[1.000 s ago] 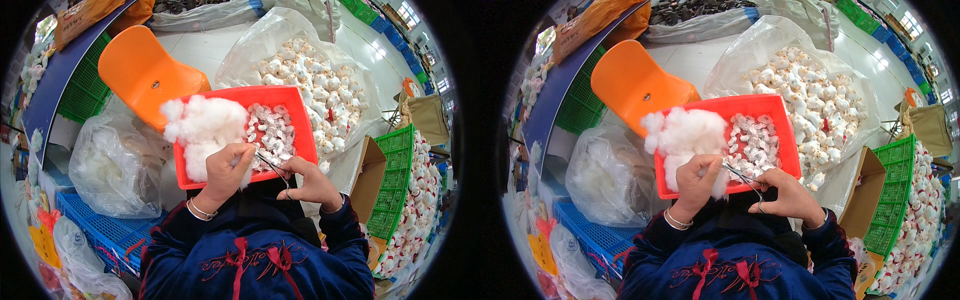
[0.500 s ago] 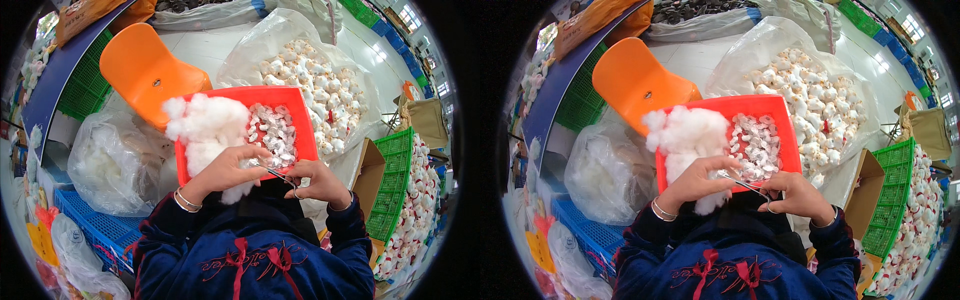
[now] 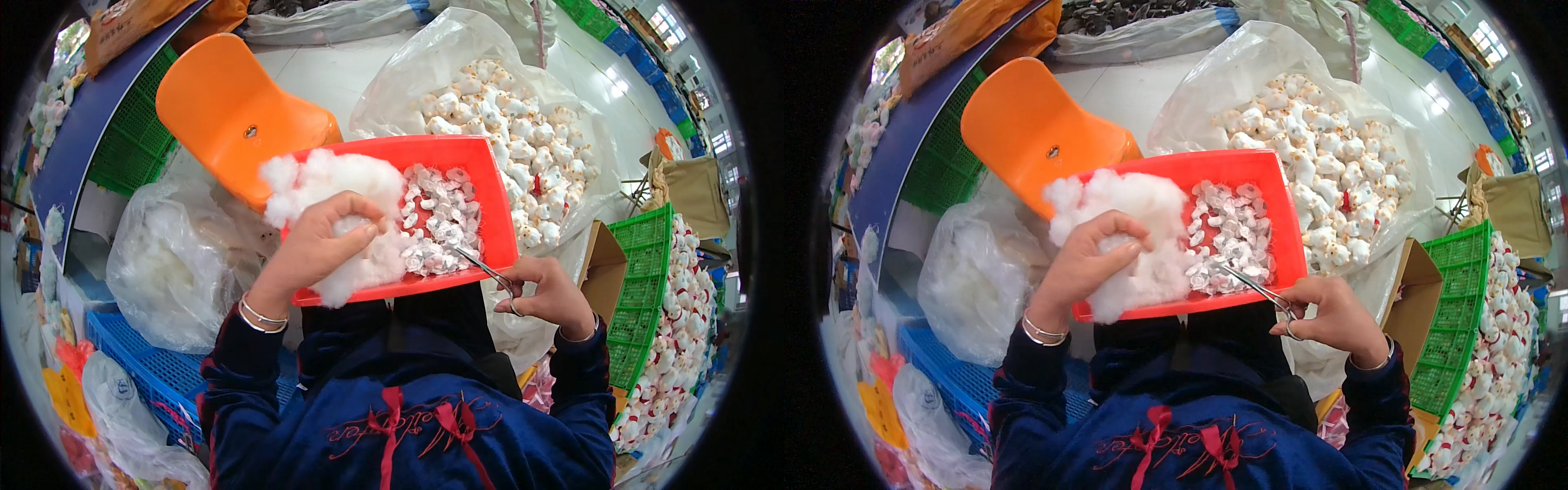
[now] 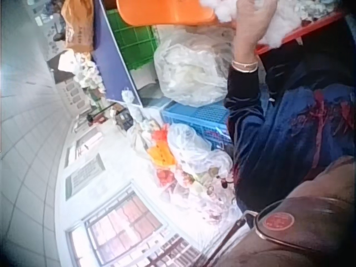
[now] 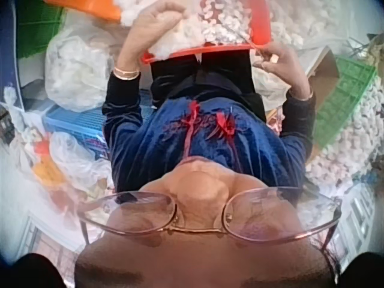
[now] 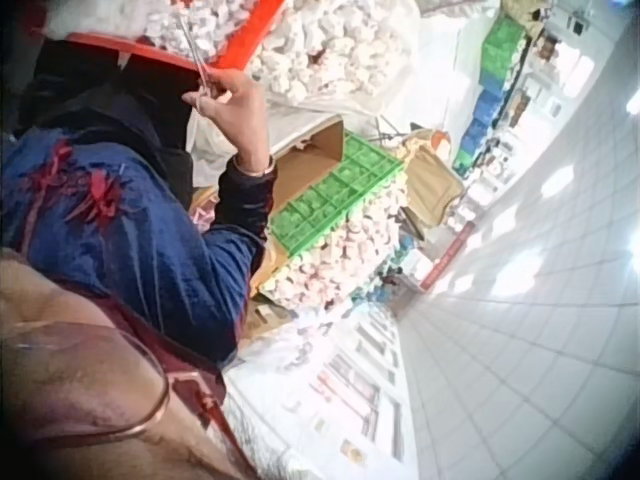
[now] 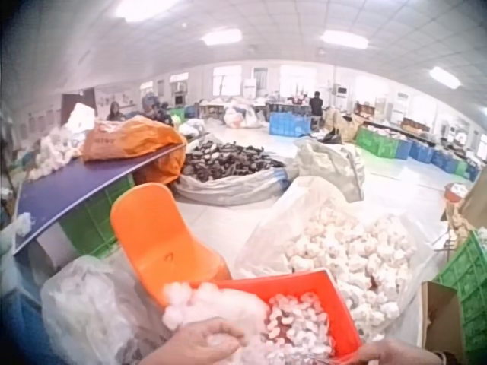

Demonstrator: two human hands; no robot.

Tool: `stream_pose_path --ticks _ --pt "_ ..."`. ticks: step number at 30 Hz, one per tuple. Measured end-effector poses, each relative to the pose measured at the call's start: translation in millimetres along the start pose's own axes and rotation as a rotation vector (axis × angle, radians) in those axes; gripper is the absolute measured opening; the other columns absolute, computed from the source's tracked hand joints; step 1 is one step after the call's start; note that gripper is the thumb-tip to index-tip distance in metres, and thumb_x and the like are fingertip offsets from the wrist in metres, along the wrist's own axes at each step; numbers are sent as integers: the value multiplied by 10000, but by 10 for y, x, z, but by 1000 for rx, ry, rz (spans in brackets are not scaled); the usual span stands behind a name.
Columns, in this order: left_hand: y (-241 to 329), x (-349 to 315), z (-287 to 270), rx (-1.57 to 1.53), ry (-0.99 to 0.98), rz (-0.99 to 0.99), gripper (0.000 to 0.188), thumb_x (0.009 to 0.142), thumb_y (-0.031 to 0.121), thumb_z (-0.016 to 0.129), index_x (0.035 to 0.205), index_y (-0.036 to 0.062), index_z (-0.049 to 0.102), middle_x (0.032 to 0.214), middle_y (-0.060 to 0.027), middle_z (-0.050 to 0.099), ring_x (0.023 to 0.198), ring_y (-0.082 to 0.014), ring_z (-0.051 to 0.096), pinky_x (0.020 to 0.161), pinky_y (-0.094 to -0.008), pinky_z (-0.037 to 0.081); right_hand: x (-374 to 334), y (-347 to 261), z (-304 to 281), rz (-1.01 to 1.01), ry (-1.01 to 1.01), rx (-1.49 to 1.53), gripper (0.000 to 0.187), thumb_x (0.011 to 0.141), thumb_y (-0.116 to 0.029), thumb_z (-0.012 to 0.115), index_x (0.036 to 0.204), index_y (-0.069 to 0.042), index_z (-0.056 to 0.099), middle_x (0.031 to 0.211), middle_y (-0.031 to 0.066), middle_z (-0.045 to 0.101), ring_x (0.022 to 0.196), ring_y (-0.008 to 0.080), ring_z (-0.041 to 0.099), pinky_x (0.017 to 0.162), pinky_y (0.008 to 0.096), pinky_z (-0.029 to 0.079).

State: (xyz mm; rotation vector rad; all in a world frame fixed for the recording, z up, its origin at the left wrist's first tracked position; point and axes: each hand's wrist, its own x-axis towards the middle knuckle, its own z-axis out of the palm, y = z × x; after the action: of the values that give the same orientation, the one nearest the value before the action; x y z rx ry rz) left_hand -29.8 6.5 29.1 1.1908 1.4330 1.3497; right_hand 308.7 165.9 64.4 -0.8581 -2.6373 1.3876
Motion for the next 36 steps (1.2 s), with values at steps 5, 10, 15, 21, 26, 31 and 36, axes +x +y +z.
stream_pose_path --ticks 5,10,15,21,26,31,36 --pt "-156 86 209 -21 -4 277 285 868 -85 503 1054 -28 712 1038 -60 707 959 -122 658 871 -276 523 65 -120 -40 -38 -18 -84 309 725 -197 922 893 -32 721 710 54 604 683 217 588 647 354 456" --pt "-73 101 224 -198 -128 -161 236 919 20 622 1131 -23 718 1154 -137 736 1094 -225 700 957 -337 526 104 -195 -69 -98 -56 -174 306 736 -219 910 920 -47 737 697 54 588 696 245 596 674 376 465" --pt "115 193 411 157 -342 192 395 907 92 712 1296 31 682 1185 -129 744 1108 -245 705 1005 -356 520 157 -256 -120 -151 -125 -239 308 741 -242 902 936 -57 753 702 60 601 713 256 622 678 386 470" --pt "-15 285 489 -2 -572 72 266 900 46 714 1162 -2 729 1018 -97 774 970 -156 724 915 -302 550 196 -352 -178 -164 -190 -260 302 749 -247 895 936 -58 753 701 62 603 702 259 626 685 387 471" --pt "63 247 456 -101 -417 -9 91 908 10 702 993 -1 734 908 -42 755 861 -94 697 813 -254 544 155 -305 -172 -145 -157 -173 293 754 -232 897 932 -50 751 698 63 597 676 243 610 669 378 466" --pt "49 178 501 -46 -312 41 40 915 18 724 950 0 720 907 -41 739 849 -106 679 786 -262 532 107 -307 -153 -83 -145 -118 291 756 -218 898 930 -38 749 705 69 602 671 232 603 652 370 461" --pt "148 96 487 169 -260 223 54 927 41 738 950 -6 723 907 -54 718 872 -129 667 792 -265 523 112 -342 -176 -63 -155 -177 300 755 -222 892 937 -35 744 703 80 590 679 252 602 655 381 463"
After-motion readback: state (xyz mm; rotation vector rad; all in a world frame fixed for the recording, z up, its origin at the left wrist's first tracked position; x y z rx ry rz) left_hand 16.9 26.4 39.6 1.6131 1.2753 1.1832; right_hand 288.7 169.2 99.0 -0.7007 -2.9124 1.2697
